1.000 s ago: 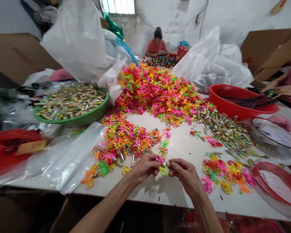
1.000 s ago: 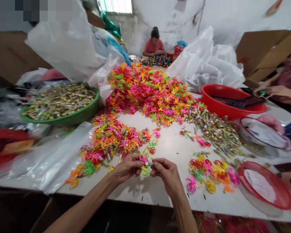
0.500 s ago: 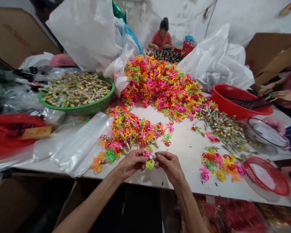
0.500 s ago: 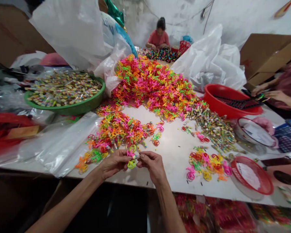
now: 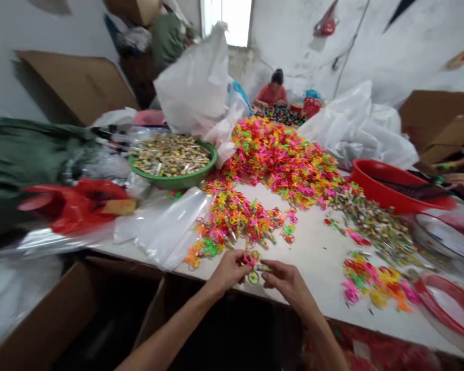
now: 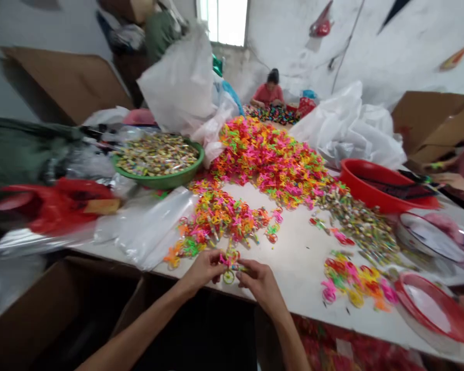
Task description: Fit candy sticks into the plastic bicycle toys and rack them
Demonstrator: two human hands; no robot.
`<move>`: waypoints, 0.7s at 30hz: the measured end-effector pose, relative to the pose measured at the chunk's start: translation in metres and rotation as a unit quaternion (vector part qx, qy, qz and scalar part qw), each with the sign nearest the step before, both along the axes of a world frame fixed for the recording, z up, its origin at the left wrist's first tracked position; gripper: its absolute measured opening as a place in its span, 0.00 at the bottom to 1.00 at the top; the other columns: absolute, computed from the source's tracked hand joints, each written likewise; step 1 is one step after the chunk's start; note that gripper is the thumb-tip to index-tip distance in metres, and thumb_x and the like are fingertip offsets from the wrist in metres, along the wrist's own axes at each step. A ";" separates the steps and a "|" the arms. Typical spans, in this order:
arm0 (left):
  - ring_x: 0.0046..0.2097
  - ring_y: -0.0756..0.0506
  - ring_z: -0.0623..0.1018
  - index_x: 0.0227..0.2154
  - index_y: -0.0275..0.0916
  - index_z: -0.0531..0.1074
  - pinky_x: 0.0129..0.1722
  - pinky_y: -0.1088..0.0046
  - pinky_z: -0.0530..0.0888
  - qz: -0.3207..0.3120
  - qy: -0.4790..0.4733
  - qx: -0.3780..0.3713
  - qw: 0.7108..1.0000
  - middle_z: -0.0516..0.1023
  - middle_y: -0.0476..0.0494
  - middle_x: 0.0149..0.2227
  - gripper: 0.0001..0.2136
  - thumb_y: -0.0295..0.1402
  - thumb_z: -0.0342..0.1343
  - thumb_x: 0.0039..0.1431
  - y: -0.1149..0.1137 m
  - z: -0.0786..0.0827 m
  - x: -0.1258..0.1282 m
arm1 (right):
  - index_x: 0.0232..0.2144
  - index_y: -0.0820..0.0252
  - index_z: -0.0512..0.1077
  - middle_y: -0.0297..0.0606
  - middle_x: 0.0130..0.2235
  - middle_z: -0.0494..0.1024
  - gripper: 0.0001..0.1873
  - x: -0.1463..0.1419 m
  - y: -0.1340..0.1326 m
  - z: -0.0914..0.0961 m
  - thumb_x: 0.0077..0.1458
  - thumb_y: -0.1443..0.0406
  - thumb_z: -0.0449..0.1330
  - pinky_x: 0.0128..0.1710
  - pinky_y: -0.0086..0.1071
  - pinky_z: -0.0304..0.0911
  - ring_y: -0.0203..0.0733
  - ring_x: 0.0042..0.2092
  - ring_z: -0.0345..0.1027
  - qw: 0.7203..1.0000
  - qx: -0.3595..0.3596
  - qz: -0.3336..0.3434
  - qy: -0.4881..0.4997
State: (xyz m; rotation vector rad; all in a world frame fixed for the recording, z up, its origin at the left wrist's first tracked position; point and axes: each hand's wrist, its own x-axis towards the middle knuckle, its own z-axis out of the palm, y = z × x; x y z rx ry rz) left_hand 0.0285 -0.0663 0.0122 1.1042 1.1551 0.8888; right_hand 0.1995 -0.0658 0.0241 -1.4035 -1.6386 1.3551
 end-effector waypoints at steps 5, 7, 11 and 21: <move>0.47 0.41 0.72 0.43 0.41 0.71 0.45 0.65 0.69 0.095 0.283 0.240 0.924 0.71 0.39 0.48 0.16 0.30 0.55 0.49 -0.022 -0.001 -0.037 | 0.24 0.55 0.76 0.39 0.31 0.73 0.08 -0.012 0.006 -0.021 0.46 0.61 0.57 0.33 0.33 0.58 0.45 0.36 0.67 0.944 0.196 0.008 -0.267; 0.56 0.39 0.64 0.49 0.44 0.67 0.54 0.58 0.61 0.120 0.379 0.273 0.876 0.65 0.38 0.54 0.19 0.31 0.52 0.52 -0.030 -0.010 -0.059 | 0.26 0.58 0.75 0.39 0.28 0.73 0.12 -0.015 0.014 -0.033 0.48 0.59 0.54 0.29 0.32 0.57 0.43 0.31 0.66 0.938 0.187 -0.026 -0.292; 0.62 0.31 0.49 0.59 0.44 0.52 0.55 0.45 0.51 0.079 0.503 0.283 0.812 0.47 0.33 0.63 0.32 0.41 0.54 0.51 -0.023 -0.041 -0.086 | 0.33 0.61 0.73 0.39 0.26 0.73 0.17 -0.023 0.038 -0.049 0.50 0.56 0.50 0.26 0.30 0.56 0.42 0.29 0.66 0.943 0.166 -0.035 -0.287; 0.62 0.33 0.49 0.61 0.48 0.42 0.55 0.44 0.51 0.055 0.495 0.307 0.811 0.46 0.38 0.64 0.42 0.54 0.52 0.46 0.095 -0.038 -0.049 | 0.30 0.61 0.73 0.41 0.22 0.73 0.22 -0.042 0.119 -0.039 0.44 0.51 0.50 0.24 0.34 0.57 0.49 0.28 0.68 0.928 0.164 -0.079 -0.324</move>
